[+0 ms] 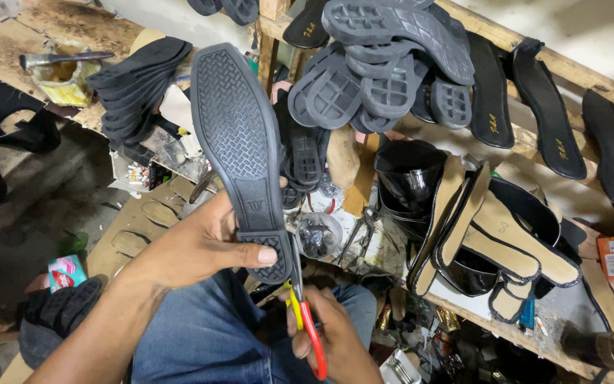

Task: The person trims the edges of multiple black shoe insoles using red-handled scissors. They pick up each insole, cut along the perimeter, and place the trimmed insole on a nearby shelf. The process is repeated for several insoles.

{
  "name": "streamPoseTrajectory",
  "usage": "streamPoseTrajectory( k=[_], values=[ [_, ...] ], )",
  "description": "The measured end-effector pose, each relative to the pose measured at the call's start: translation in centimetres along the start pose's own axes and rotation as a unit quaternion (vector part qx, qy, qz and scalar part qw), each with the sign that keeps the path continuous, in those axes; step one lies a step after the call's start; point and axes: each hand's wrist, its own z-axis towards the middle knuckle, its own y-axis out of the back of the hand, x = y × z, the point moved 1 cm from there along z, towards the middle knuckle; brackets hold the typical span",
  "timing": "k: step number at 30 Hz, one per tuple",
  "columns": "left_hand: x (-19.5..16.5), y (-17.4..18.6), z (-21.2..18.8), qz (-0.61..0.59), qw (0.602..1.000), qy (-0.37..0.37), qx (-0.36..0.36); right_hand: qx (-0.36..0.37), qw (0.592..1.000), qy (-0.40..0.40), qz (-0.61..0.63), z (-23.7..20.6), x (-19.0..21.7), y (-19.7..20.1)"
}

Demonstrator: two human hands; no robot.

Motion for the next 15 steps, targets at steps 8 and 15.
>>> streamPoseTrajectory(
  k=[8,15],
  values=[
    [-0.4,-0.3,0.0,0.003,1.0,-0.004,0.015,-0.021,0.995,-0.064,0.068,-0.4,-1.9,-0.3],
    [0.0,-0.7,0.0,0.026,0.999,0.013,0.031,-0.024,0.993,-0.068,0.096,-0.6,-2.2,-0.4]
  ],
)
